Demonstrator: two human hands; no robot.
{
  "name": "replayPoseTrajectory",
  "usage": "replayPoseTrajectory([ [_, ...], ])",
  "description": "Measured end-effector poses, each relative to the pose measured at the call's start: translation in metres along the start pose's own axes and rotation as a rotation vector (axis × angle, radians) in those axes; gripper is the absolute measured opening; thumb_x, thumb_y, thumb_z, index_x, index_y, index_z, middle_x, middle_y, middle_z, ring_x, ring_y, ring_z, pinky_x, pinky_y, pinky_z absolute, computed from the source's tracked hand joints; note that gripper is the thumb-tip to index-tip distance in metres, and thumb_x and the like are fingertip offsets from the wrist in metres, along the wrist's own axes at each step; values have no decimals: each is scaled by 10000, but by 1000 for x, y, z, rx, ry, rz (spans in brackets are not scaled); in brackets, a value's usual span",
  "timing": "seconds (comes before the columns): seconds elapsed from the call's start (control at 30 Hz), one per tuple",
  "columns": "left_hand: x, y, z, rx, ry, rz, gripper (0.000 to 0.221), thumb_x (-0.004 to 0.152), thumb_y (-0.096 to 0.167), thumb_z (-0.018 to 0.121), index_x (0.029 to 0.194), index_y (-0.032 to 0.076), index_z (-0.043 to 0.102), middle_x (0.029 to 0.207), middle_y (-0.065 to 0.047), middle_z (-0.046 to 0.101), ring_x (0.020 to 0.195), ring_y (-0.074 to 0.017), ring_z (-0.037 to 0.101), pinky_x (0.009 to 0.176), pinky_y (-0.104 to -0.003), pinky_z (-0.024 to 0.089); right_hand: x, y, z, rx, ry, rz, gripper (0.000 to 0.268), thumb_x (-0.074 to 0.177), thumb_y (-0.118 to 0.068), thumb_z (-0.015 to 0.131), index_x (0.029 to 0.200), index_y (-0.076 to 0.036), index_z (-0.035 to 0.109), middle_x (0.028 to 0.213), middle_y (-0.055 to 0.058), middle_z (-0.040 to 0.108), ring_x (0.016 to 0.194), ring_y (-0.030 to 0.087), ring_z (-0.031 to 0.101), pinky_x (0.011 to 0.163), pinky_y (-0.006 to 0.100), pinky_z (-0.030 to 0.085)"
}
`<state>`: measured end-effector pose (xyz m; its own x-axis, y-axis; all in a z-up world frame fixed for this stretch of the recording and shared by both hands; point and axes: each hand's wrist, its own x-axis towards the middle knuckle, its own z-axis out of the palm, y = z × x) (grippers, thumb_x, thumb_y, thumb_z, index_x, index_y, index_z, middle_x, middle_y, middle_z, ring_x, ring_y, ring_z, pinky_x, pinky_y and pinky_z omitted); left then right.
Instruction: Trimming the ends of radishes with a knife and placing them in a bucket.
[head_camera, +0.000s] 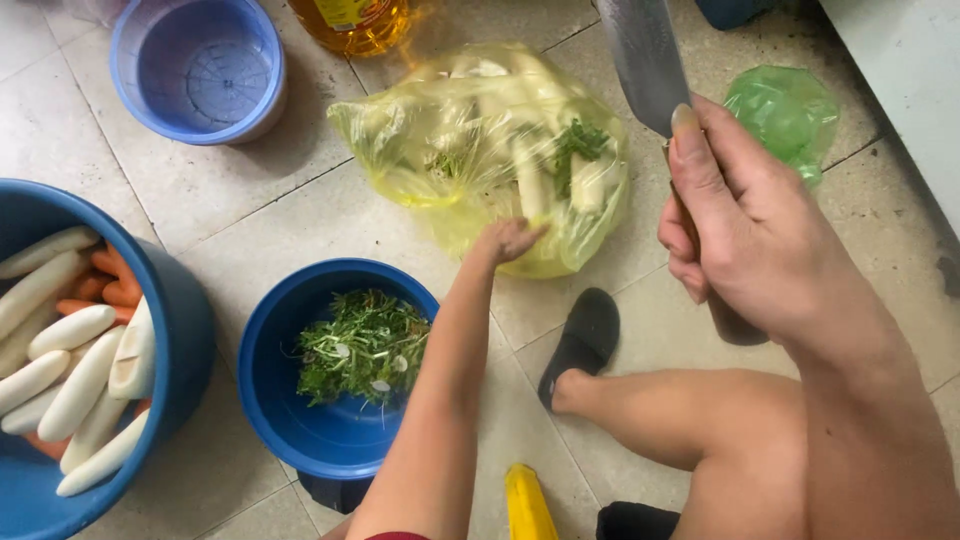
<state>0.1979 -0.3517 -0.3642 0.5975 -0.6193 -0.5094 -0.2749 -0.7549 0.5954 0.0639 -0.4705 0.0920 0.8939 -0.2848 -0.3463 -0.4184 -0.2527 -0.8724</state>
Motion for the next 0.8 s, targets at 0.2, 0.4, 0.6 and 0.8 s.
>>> replayPoseTrajectory([
  [0.2,-53,-25,149,-37,-40,19,707,947,573,369,1026,-15,754,1063,-307,725,1005,-453,701,930,-541,540,-4,1,-5,52,10,-9,467,1097,-439,447,1432,-128,542,648,-5,484,489,77,449,446,262,446],
  [0.4,-102,-30,70,-549,-59,-314,806,970,654,335,1410,4,521,1404,-279,513,1328,-405,508,1124,-490,383,-21,-3,-6,24,5,-43,485,1090,-425,438,1468,-128,509,637,-4,486,484,75,450,444,258,444],
  [0.6,11,-46,46,-324,527,85,657,879,238,492,1519,90,478,1374,-276,597,1228,-445,589,1067,-496,457,-24,5,-16,27,25,-61,516,1110,-404,441,1521,-100,516,639,1,489,483,79,452,442,254,436],
  [0.8,87,-14,39,-400,850,-240,625,880,269,680,1422,28,483,1343,-277,578,1235,-447,563,1037,-508,451,-19,24,-34,39,22,2,539,1120,-383,447,1586,-115,491,659,14,505,510,84,485,447,258,445],
])
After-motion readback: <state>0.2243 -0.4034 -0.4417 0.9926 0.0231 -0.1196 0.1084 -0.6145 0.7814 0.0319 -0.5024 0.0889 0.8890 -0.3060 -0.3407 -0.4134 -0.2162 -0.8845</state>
